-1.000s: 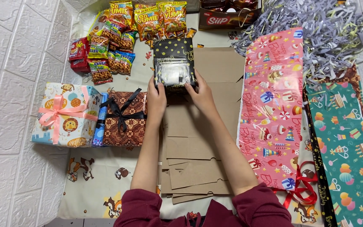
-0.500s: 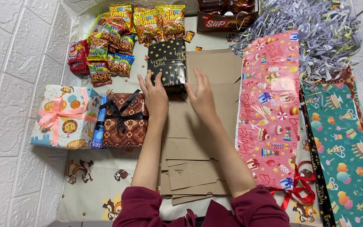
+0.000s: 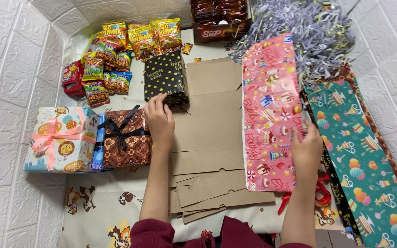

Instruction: The person wraps a small box in black and gold paper, places it on a large sheet of pink patterned paper, and ties a pink ribbon around the wrapped box.

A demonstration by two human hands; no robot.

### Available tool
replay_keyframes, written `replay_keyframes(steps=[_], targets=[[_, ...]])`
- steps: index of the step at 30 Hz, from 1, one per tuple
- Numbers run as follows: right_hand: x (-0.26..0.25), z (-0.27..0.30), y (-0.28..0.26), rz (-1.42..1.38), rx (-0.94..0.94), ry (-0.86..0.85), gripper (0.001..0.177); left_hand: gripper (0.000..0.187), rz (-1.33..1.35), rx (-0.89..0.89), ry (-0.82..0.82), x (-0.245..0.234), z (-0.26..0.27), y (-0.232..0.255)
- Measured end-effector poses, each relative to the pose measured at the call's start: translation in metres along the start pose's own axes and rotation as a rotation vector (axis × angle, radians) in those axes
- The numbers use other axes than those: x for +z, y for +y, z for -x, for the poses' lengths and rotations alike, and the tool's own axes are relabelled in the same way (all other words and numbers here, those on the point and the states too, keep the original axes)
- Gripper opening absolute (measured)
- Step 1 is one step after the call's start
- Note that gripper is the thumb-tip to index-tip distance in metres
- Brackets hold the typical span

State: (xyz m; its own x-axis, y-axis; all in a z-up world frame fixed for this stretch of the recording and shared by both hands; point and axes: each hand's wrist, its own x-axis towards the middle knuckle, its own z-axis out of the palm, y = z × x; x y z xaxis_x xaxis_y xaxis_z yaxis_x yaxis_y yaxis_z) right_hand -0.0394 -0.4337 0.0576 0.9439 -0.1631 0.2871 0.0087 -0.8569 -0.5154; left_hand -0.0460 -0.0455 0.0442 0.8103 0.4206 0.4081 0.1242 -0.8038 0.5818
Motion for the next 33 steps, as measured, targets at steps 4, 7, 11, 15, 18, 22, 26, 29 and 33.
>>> replay_keyframes(steps=[4,7,11,15,18,22,26,29,33], targets=[[-0.008,-0.002,0.002,-0.01,0.021,-0.037,0.035,0.031,0.211,-0.075,-0.055,-0.009,0.03,0.05],[-0.025,0.0,-0.023,-0.119,-0.007,-0.084,0.031,0.027,0.281,0.015,-0.16,0.008,0.057,0.063],[-0.064,0.018,-0.076,-0.306,-0.064,-0.192,0.032,0.026,0.358,-0.006,-0.405,0.017,0.082,0.082],[-0.064,0.029,-0.08,-0.358,-0.232,-0.195,0.042,0.043,0.439,-0.101,-0.678,0.021,0.097,0.086],[-0.066,0.034,-0.09,-0.398,-0.303,-0.186,0.048,0.057,0.429,-0.084,-0.859,0.022,0.098,0.079],[-0.068,0.035,-0.109,-0.502,-0.348,-0.201,0.052,0.059,0.36,-0.096,-0.834,0.013,0.091,0.073],[-0.041,0.031,-0.1,-0.809,-0.335,-0.13,0.051,0.053,0.566,-0.187,-0.706,-0.024,0.081,0.084],[-0.029,0.04,-0.117,-1.051,-0.234,-0.149,0.055,0.049,0.705,-0.304,-0.638,-0.016,0.089,0.062],[0.024,0.052,-0.084,-1.025,-0.054,-0.338,0.062,0.06,0.815,-0.59,-0.576,-0.003,0.1,0.037]])
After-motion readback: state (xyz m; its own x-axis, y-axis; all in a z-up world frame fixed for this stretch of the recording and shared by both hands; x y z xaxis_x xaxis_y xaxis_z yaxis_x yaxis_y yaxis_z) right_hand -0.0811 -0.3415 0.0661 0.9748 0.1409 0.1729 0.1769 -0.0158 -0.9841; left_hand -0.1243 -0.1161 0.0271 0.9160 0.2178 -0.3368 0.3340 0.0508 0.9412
